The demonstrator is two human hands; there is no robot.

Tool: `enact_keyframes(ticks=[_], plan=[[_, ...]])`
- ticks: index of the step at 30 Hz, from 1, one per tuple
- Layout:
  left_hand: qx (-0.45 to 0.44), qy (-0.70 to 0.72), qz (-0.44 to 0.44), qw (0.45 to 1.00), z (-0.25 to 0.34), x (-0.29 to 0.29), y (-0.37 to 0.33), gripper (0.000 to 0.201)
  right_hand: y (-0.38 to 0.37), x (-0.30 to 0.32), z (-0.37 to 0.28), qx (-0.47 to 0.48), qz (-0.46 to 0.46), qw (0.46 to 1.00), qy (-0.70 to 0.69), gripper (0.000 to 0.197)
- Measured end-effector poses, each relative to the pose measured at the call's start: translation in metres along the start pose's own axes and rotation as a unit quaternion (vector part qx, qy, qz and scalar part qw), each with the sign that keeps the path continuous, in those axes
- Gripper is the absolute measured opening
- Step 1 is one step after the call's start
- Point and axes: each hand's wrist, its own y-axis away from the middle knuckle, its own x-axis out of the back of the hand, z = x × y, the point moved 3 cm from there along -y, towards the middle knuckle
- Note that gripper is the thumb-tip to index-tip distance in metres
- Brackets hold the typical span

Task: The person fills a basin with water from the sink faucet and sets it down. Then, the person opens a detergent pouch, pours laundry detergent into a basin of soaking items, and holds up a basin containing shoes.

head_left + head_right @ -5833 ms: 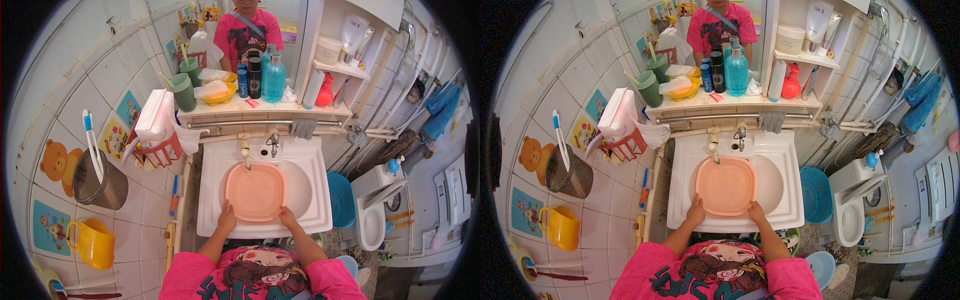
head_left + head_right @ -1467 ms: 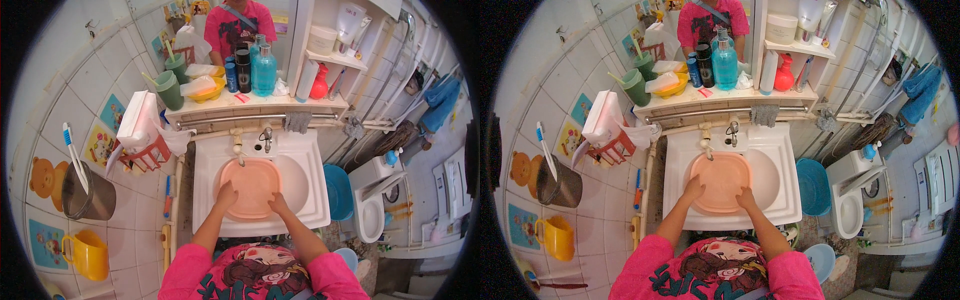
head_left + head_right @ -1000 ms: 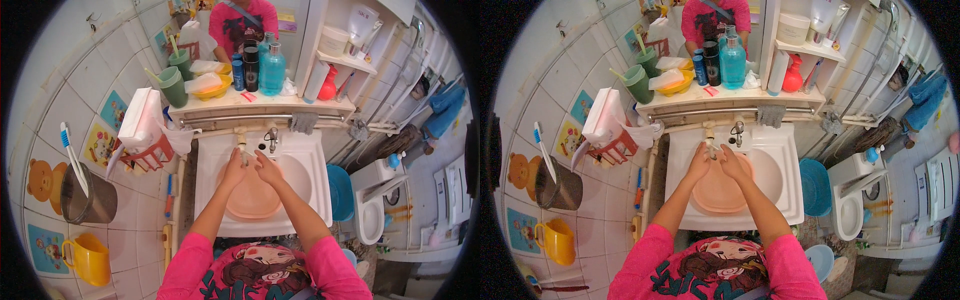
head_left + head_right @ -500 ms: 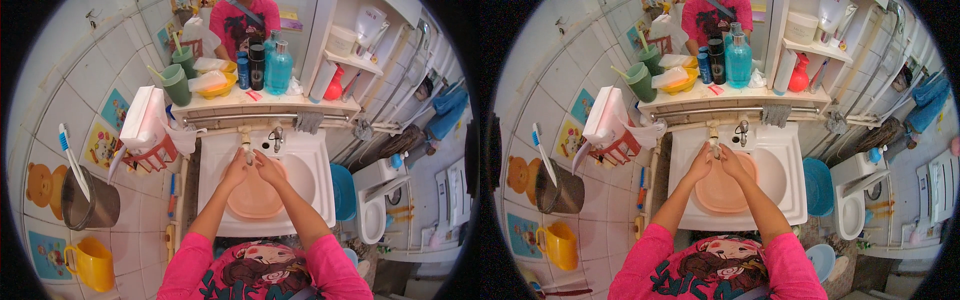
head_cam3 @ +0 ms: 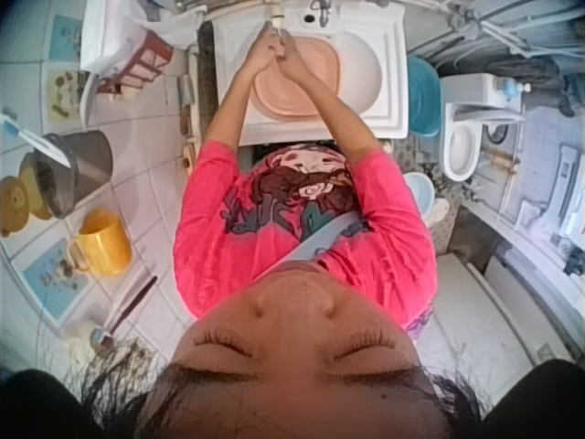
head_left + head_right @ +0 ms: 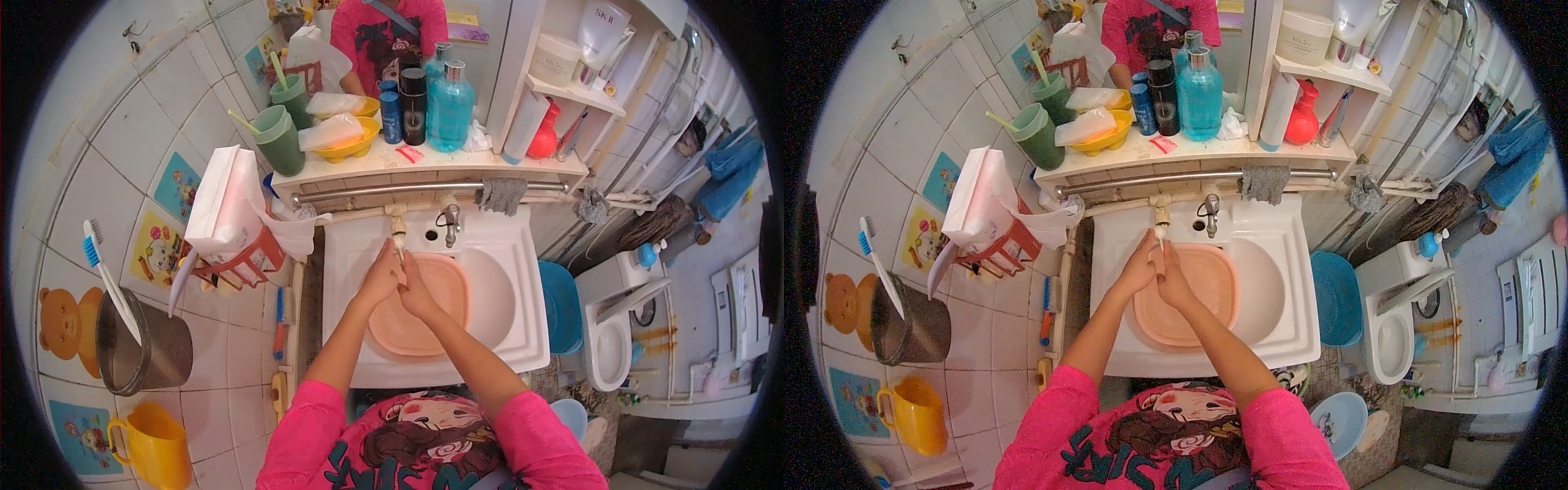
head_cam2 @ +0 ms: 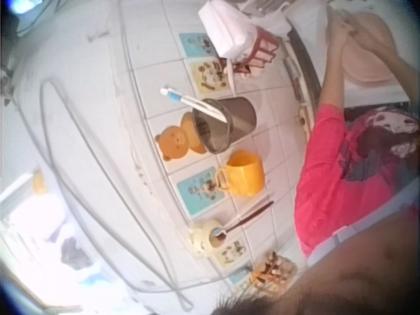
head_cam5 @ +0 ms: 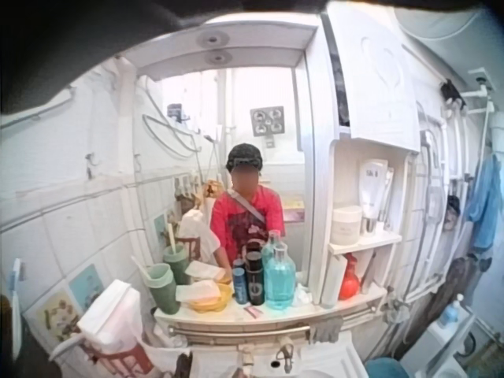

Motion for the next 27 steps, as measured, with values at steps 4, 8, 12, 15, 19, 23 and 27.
enact_keyframes(ticks=[4,8,12,15,19,23,27], plan=[[0.012,0.065,-0.003,0.998,-0.013,-0.002,-0.003,0.068,0.001,-0.011,-0.007,0.033,0.026,0.999,0.007,0.076],[-0.027,0.096,0.011,0.995,-0.022,-0.004,-0.001,0.072,0.003,-0.005,-0.012,0.020,-0.016,1.000,-0.003,0.078],[0.008,0.110,-0.004,0.994,-0.015,-0.008,-0.001,0.079,-0.005,-0.008,-0.011,0.006,-0.024,0.999,-0.021,0.079],[0.034,0.145,-0.023,0.989,-0.019,-0.009,-0.001,0.081,-0.001,-0.002,-0.005,-0.011,-0.040,0.999,-0.011,0.079],[0.008,0.135,0.023,0.991,-0.058,-0.015,0.019,0.078,0.017,0.005,0.011,-0.021,-0.070,0.997,-0.010,0.078],[0.054,0.107,0.004,0.993,-0.050,-0.040,0.038,0.076,0.053,0.042,0.068,-0.151,0.038,0.979,0.129,0.079],[0.134,0.046,0.024,0.990,-0.090,-0.053,0.059,0.074,0.077,0.062,0.086,-0.290,0.130,0.929,0.191,0.084]])
